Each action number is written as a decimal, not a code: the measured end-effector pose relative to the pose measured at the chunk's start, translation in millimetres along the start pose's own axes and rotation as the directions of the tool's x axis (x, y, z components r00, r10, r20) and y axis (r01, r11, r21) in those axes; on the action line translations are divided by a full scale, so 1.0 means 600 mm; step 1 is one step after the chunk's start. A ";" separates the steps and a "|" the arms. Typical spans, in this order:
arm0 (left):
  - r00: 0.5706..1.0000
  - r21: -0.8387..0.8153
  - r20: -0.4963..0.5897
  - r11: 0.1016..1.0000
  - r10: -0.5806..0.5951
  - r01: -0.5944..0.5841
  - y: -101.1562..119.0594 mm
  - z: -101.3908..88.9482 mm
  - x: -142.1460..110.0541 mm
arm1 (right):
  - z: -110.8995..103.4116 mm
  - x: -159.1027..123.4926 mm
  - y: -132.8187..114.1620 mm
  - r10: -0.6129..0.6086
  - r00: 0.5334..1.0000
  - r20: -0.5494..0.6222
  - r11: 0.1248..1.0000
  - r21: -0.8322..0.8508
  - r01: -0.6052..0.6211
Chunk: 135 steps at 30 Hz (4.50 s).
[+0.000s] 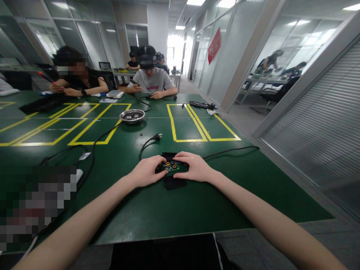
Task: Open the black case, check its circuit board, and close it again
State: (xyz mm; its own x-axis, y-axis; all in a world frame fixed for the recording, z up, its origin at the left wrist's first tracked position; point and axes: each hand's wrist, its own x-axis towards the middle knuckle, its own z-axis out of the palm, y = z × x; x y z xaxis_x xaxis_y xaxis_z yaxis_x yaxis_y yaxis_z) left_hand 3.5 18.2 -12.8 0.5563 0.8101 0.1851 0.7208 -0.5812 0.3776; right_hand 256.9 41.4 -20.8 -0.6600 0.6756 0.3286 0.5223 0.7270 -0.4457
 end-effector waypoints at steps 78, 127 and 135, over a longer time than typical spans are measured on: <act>0.998 -0.080 -0.058 0.997 0.006 -0.011 -0.005 -0.017 -0.012 | 0.006 -0.001 0.000 0.034 0.989 -0.147 0.985 -0.165 -0.059; 0.995 -0.280 0.030 0.956 0.096 -0.084 -0.001 -0.026 -0.016 | -0.001 -0.010 -0.017 -0.197 0.977 -0.079 0.874 0.438 0.211; 0.990 -0.192 0.005 0.972 0.140 -0.136 0.003 -0.018 -0.020 | 0.002 -0.012 -0.016 -0.275 0.958 -0.077 0.890 0.357 0.284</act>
State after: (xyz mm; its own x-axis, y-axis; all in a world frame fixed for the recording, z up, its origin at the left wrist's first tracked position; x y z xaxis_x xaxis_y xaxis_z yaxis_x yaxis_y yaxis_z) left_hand -6.4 8.4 -4.5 0.6539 0.7204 0.2313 0.5451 -0.6606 0.5162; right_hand 256.3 29.2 -19.7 -0.7342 0.4574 0.5018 0.0849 0.7951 -0.6005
